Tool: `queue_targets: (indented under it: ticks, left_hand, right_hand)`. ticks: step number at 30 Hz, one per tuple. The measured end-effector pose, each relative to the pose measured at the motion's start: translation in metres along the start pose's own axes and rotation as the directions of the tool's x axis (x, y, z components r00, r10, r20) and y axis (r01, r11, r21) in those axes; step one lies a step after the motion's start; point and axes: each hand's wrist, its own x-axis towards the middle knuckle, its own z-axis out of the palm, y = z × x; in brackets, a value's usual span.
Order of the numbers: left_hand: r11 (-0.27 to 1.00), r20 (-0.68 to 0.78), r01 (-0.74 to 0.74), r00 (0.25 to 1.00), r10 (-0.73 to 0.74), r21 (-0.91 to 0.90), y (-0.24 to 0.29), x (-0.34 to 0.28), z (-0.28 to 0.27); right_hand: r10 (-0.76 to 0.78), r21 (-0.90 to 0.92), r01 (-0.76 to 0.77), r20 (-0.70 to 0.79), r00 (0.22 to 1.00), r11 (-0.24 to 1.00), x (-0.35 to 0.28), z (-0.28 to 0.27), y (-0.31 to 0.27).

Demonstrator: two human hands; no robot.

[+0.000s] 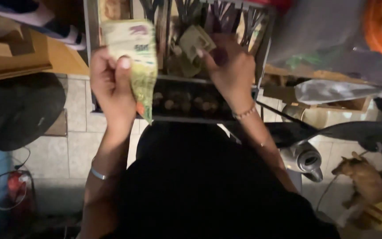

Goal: Sorting and organizing banknotes and coins into a cash drawer

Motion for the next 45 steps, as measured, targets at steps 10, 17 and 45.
queue_targets:
  ticks: [10, 17, 45]
  left_hand:
    - [0.980, 0.379, 0.167, 0.918, -0.114, -0.109, 0.002, 0.008, 0.018]
    - [0.987, 0.307, 0.020, 0.951, 0.031, -0.161, 0.007, 0.001, 0.041]
    - [0.995, 0.214, -0.091, 0.974, 0.081, 0.037, 0.040, 0.015, 0.006]
  right_hand:
    - [0.050, 0.684, -0.130, 0.135, 0.990, 0.718, 0.002, -0.020, -0.021]
    - [0.282, 0.924, -0.271, 0.194, 0.940, 0.270, -0.008, -0.010, -0.018]
    - [0.063, 0.805, 0.281, -0.366, 0.929, 0.523, 0.003, 0.017, -0.029]
